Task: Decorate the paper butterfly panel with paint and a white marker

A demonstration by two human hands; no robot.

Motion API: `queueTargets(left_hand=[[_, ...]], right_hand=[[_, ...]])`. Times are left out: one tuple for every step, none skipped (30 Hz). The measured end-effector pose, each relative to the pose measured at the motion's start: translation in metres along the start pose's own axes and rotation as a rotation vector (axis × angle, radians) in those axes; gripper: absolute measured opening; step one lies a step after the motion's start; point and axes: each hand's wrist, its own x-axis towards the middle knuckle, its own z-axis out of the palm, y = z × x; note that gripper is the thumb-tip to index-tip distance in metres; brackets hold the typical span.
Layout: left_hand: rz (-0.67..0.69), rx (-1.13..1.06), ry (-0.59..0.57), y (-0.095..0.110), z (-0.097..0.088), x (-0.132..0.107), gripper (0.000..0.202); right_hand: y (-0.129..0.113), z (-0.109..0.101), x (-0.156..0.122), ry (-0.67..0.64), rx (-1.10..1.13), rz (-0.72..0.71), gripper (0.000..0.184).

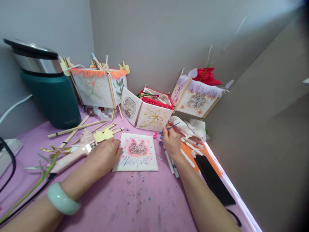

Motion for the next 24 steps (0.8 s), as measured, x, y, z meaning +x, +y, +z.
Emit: queueTargets(left_hand=[[0.0, 0.005, 0.003, 0.001, 0.001, 0.0, 0.033], [-0.003, 0.007, 0.004, 0.001, 0.001, -0.001, 0.032], [-0.004, 0.009, 0.004, 0.001, 0.001, -0.001, 0.032], [-0.006, 0.01, 0.002, 0.001, 0.001, -0.001, 0.032], [-0.006, 0.01, 0.0, 0.001, 0.001, 0.0, 0.032], [-0.008, 0.011, 0.0, 0.0, 0.001, 0.0, 0.032], [-0.008, 0.012, -0.002, 0.0, 0.001, 0.001, 0.032], [-0.009, 0.014, -0.005, 0.0, 0.001, 0.001, 0.032], [-0.012, 0.015, -0.007, 0.0, 0.001, 0.002, 0.032], [-0.019, 0.014, -0.008, 0.0, 0.001, 0.002, 0.031], [-0.025, 0.012, -0.007, 0.0, 0.002, 0.003, 0.031], [-0.031, 0.011, -0.006, 0.0, 0.002, 0.003, 0.03], [-0.037, 0.01, -0.006, 0.0, 0.003, 0.003, 0.03], [-0.04, 0.012, -0.006, 0.0, 0.003, 0.003, 0.031], [-0.038, 0.013, -0.007, 0.0, 0.003, 0.002, 0.031], [-0.038, 0.015, -0.008, 0.0, 0.003, 0.002, 0.031], [-0.037, 0.016, -0.009, 0.0, 0.003, 0.002, 0.031], [-0.037, 0.014, -0.01, 0.0, 0.003, 0.002, 0.031], [-0.038, 0.011, -0.011, 0.001, 0.003, 0.002, 0.031], [-0.039, 0.007, -0.014, 0.001, 0.002, 0.002, 0.031], [-0.042, 0.003, -0.017, 0.002, 0.002, 0.002, 0.031], [-0.044, -0.001, -0.018, 0.002, 0.002, 0.002, 0.031], [-0.044, -0.003, -0.017, 0.002, 0.002, 0.003, 0.031], [-0.045, -0.004, -0.016, 0.002, 0.002, 0.003, 0.031]], right_hand=[[0.002, 0.002, -0.001, -0.002, 0.0, -0.01, 0.03], [0.003, 0.003, -0.001, -0.004, -0.006, -0.022, 0.03], [0.004, 0.005, -0.001, -0.007, -0.016, -0.032, 0.031], [0.005, 0.007, -0.001, -0.011, -0.025, -0.039, 0.031], [0.005, 0.008, -0.001, -0.017, -0.035, -0.041, 0.032], [0.005, 0.008, 0.0, -0.02, -0.04, -0.037, 0.032], [0.005, 0.007, 0.0, -0.016, -0.033, -0.029, 0.032], [0.004, 0.005, 0.001, -0.005, -0.012, -0.019, 0.033], [0.002, 0.002, 0.002, 0.011, 0.026, -0.01, 0.033], [-0.002, -0.003, 0.002, 0.032, 0.078, 0.003, 0.034], [-0.006, -0.009, 0.001, 0.048, 0.141, 0.02, 0.035], [-0.012, -0.015, -0.001, 0.056, 0.213, 0.043, 0.036], [-0.018, -0.021, -0.004, 0.052, 0.291, 0.067, 0.036], [-0.024, -0.027, -0.009, 0.037, 0.368, 0.086, 0.035], [-0.03, -0.032, -0.015, 0.015, 0.433, 0.095, 0.034], [-0.035, -0.035, -0.023, -0.01, 0.476, 0.088, 0.033], [-0.039, -0.038, -0.03, -0.028, 0.497, 0.065, 0.032], [-0.042, -0.039, -0.038, -0.039, 0.495, 0.031, 0.031], [-0.043, -0.038, -0.046, -0.045, 0.478, -0.01, 0.031], [-0.044, -0.037, -0.052, -0.048, 0.455, -0.05, 0.032], [-0.044, -0.036, -0.057, -0.048, 0.434, -0.085, 0.032], [-0.044, -0.034, -0.06, -0.048, 0.419, -0.111, 0.033], [-0.044, -0.032, -0.063, -0.047, 0.407, -0.127, 0.032], [-0.043, -0.03, -0.064, -0.047, 0.398, -0.136, 0.031]])
